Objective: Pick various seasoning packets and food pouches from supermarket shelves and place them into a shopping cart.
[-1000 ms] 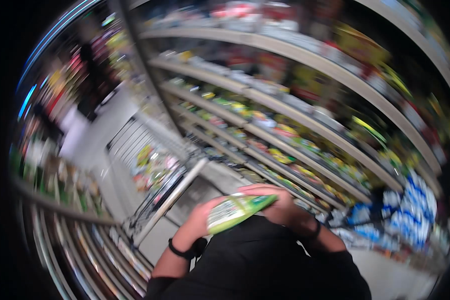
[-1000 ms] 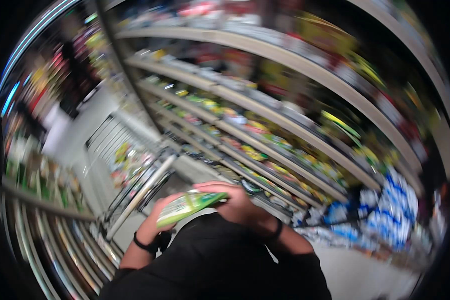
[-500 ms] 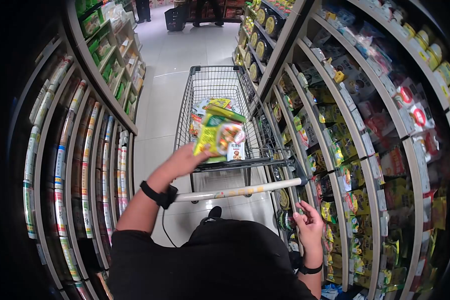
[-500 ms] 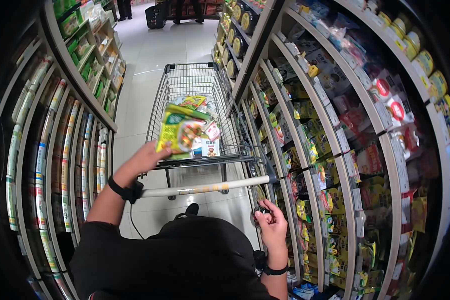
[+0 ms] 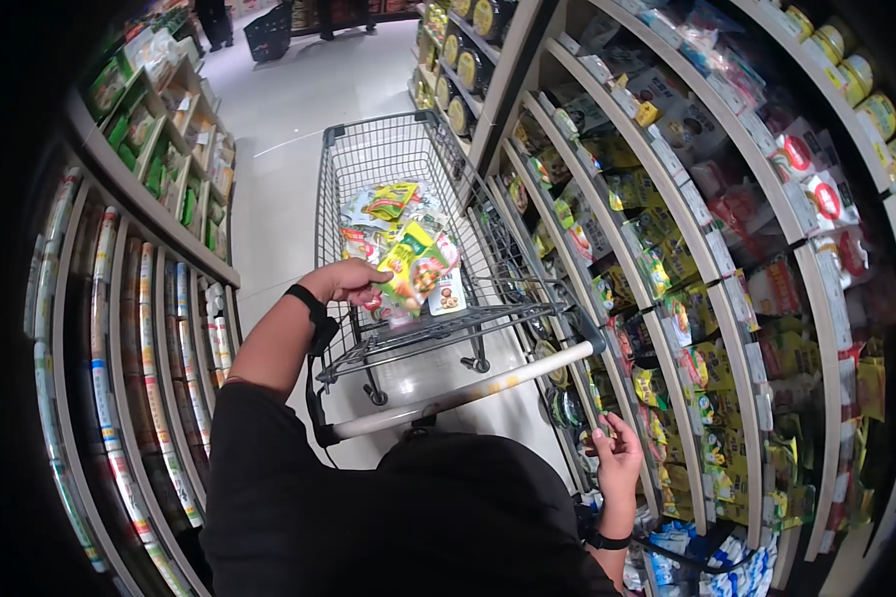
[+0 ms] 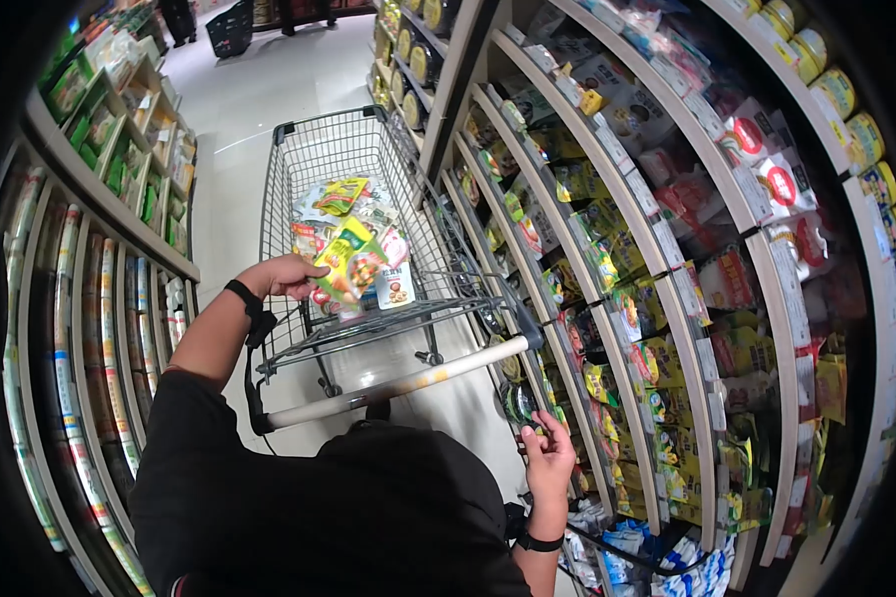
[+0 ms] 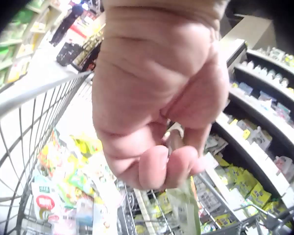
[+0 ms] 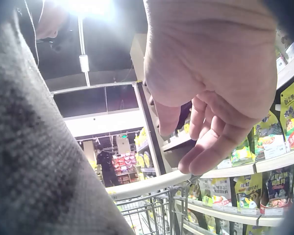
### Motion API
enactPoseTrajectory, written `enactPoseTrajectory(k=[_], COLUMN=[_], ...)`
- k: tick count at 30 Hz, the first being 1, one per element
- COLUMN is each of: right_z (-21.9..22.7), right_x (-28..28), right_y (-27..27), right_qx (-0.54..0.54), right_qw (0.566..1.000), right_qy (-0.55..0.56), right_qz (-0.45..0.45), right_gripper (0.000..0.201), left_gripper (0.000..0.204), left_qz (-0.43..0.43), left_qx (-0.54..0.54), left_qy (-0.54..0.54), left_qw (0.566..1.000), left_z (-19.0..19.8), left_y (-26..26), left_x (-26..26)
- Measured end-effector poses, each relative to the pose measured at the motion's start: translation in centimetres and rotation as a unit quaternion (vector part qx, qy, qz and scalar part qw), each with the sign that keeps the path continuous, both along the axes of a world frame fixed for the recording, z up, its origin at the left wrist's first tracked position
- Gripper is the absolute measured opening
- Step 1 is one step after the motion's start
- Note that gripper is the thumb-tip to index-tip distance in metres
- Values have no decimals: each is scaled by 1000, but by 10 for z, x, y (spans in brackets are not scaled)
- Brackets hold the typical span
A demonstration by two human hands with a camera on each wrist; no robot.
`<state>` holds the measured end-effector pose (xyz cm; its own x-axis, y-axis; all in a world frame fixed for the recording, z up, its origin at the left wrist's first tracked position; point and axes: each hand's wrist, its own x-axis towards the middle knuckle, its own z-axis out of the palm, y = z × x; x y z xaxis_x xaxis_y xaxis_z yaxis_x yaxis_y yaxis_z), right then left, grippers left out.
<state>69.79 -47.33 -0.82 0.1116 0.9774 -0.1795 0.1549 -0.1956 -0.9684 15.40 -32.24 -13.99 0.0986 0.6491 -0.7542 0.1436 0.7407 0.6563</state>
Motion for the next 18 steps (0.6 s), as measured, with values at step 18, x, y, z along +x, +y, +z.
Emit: enactPoseTrajectory(k=[18], right_z=[59], right_x=[224], right_y=[-75], right_qx=[113], right_qw=[914], right_qy=[-136], right_qz=[-364], right_gripper=[43], left_gripper=[47], left_qz=[-233], left_qx=[247], left_qy=[208], left_qw=[917], left_z=[200], left_y=[-87], left_x=[127])
